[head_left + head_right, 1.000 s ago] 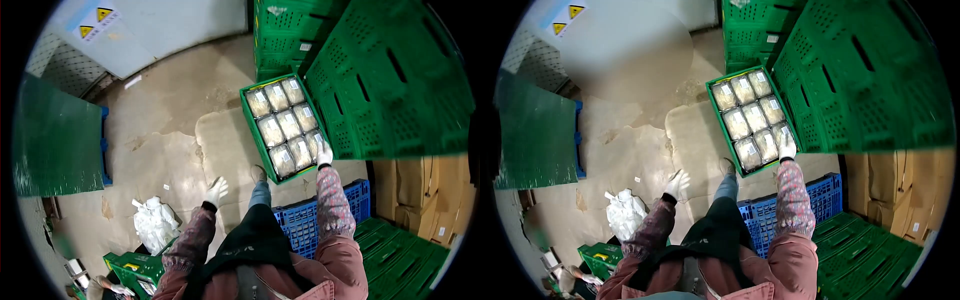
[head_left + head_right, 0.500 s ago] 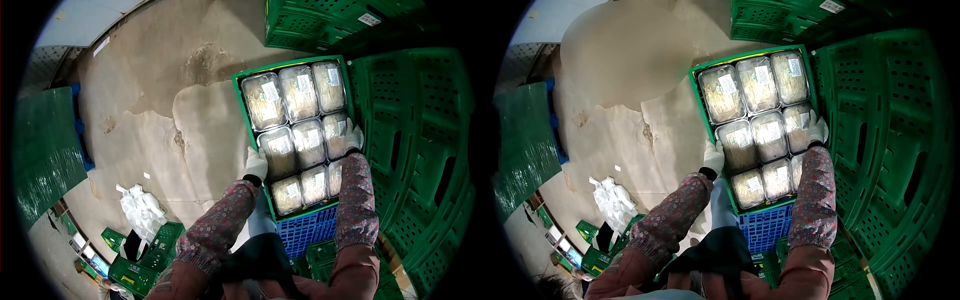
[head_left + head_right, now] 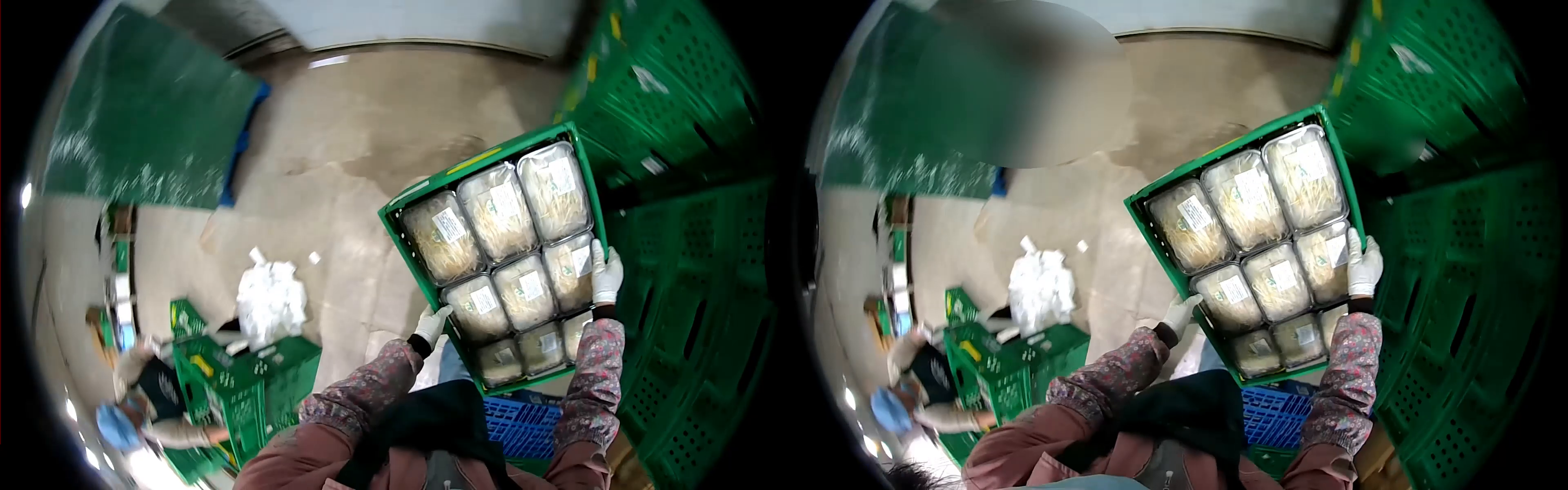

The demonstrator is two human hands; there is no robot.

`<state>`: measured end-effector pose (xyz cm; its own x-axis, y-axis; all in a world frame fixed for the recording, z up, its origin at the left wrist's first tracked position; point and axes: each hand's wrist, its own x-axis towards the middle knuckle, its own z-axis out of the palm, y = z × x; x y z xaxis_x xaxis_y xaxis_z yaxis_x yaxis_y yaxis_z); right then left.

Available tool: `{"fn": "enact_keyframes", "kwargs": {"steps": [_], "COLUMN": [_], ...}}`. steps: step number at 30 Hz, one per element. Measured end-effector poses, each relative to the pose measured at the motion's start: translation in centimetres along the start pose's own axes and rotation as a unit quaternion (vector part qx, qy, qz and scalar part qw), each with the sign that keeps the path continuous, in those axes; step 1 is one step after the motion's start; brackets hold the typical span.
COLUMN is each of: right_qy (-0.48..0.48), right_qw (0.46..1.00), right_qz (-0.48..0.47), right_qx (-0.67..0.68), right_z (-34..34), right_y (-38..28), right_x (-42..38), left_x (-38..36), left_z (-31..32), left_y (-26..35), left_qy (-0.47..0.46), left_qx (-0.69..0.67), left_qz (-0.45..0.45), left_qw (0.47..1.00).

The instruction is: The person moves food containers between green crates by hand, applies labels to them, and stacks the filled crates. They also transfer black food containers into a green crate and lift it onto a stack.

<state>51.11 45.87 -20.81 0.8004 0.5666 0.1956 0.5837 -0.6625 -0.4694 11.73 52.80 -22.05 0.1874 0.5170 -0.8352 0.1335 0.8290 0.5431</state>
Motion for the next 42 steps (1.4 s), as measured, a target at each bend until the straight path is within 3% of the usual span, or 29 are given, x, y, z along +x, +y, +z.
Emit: {"fn": "enact_keyframes", "kwargs": {"steps": [2,3,4,8,10,14,16,17,20,22,24,26,28,29,30,32,33,36,38,40,42], "right_qy": [-0.168,-0.175,-0.184,-0.068,-0.1,-0.105,-0.106,-0.131,-0.151,-0.194,-0.229,-0.237,-0.233,-0.214,-0.192,-0.24,-0.252,-0.276,-0.29,-0.294,-0.278], "right_qw": [0.984,0.982,0.979,0.973,0.947,0.888,0.835,0.804,0.702,0.654,0.573,0.49,0.4,0.334,0.267,0.193,0.162,0.077,0.021,-0.013,-0.031], "right_qz": [0.022,0.005,-0.012,-0.208,-0.291,-0.418,-0.51,-0.546,-0.654,-0.692,-0.737,-0.788,-0.814,-0.835,-0.849,-0.844,-0.857,-0.87,-0.86,-0.849,-0.859], "right_qx": [0.049,0.069,0.088,0.075,0.089,0.161,0.178,0.194,0.238,0.235,0.276,0.288,0.35,0.381,0.413,0.439,0.419,0.401,0.42,0.438,0.429], "right_z": [-5.9,-8.6,-10.7,-16.5,-19.8,-23.2,-25.7,-26.2,-26.8,-27.2,-28.8,-30.7,-32.0,-32.9,-33.8,-35.1,-36.7,-39.8,-40.3,-40.6,-41.1], "right_y": [-8.9,-12.5,-15.8,-26.8,-32.6,-42.0,-46.0,-48.3,-54.4,-57.9,-60.9,-63.3,-65.1,-65.7,-66.1,-66.4,-66.3,-66.0,-66.1,-66.3,-66.8], "right_x": [3.4,4.0,4.1,1.6,-3.5,-15.7,-22.1,-25.1,-35.8,-42.5,-49.7,-57.1,-64.0,-67.1,-70.3,-76.6,-79.2,-86.4,-91.0,-95.2,-99.2], "left_x": [-5.7,-9.5,-14.1,-25.2,-29.9,-39.6,-43.0,-45.5,-39.8,-41.6,-44.6,-48.8,-52.3,-52.2,-52.4,-52.9,-52.7,-55.0,-53.4,-53.4,-52.9], "left_z": [-0.8,-0.7,-1.4,-5.6,-8.7,-16.5,-18.3,-18.5,-22.7,-24.1,-25.0,-25.2,-25.2,-25.3,-25.1,-25.6,-25.7,-26.7,-28.5,-30.6,-33.2], "left_y": [1.3,2.2,4.1,1.2,-2.4,-9.4,-14.7,-14.8,-26.4,-29.0,-30.7,-31.7,-32.4,-32.7,-32.9,-34.9,-35.2,-35.2,-37.2,-38.2,-39.8], "left_qy": [-0.007,-0.007,-0.011,-0.069,-0.001,0.082,0.106,0.102,0.247,0.277,0.279,0.263,0.3,0.189,0.186,0.019,0.117,0.168,0.209,0.178,0.291], "left_qx": [-0.067,-0.096,-0.029,-0.194,-0.151,-0.078,-0.092,-0.228,-0.114,-0.2,-0.338,-0.533,-0.574,-0.713,-0.725,-0.785,-0.79,-0.836,-0.8,-0.8,-0.784], "left_qz": [-0.021,0.026,0.022,0.058,0.146,0.156,0.287,0.245,0.458,0.436,0.388,0.312,0.35,0.357,0.4,0.391,0.379,0.354,0.427,0.472,0.449], "left_qw": [0.998,0.995,0.999,0.977,0.978,0.981,0.948,0.937,0.846,0.832,0.811,0.741,0.677,0.573,0.529,0.48,0.468,0.385,0.365,0.326,0.314]}}
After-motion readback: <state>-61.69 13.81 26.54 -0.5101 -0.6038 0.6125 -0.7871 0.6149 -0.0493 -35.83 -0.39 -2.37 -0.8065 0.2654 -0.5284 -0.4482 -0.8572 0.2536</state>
